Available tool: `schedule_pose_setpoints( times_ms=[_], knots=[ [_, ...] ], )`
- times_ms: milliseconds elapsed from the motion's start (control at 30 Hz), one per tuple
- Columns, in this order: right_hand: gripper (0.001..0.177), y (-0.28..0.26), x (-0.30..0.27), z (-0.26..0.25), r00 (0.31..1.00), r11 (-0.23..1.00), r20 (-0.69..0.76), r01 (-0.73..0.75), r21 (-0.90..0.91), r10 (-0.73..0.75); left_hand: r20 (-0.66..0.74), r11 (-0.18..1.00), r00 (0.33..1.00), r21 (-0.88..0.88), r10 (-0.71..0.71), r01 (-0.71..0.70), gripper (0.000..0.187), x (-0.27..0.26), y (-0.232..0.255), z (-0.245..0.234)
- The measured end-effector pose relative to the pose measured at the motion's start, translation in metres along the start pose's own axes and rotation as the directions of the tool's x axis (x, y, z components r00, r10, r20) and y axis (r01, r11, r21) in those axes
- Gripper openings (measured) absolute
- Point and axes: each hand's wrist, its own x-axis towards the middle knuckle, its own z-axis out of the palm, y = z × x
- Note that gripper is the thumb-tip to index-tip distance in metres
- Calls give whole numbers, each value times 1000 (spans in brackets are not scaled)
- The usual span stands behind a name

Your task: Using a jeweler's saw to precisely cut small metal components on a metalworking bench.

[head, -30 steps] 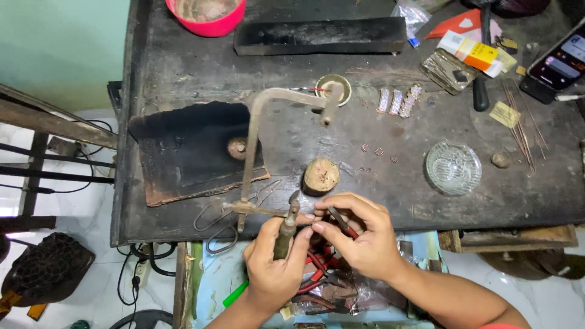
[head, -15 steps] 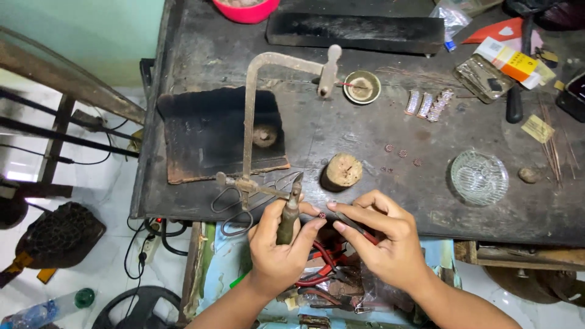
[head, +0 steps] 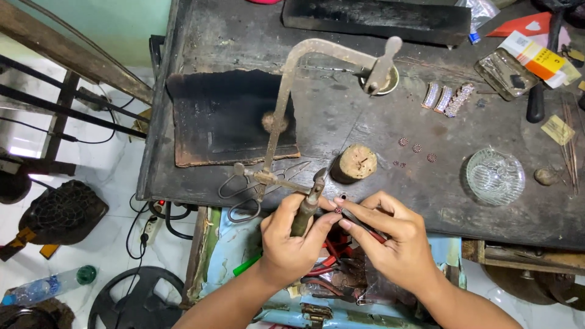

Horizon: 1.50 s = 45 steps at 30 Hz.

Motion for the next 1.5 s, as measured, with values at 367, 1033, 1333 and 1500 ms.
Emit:
schedule_pose_setpoints(
  times_ms=[367,1033,1333,1500],
  knots=[
    [36,0,0,1,1000,1000,24,-3,-14,4,-13,997,1000,74,23,-22,22,2,-1,0],
    [35,-8,0,-10,997,1000,71,9,-27,-7,76,992,994,91,78,-85,25,-1,-10,-2],
    [37,-6,2,-14,985,1000,171,28,3,-28,106,998,993,27,56,-59,24,3,-7,-5],
    [37,-13,5,-15,986,1000,169,4,26,-8,92,997,995,67,30,-37,29,0,-13,-6]
  ],
)
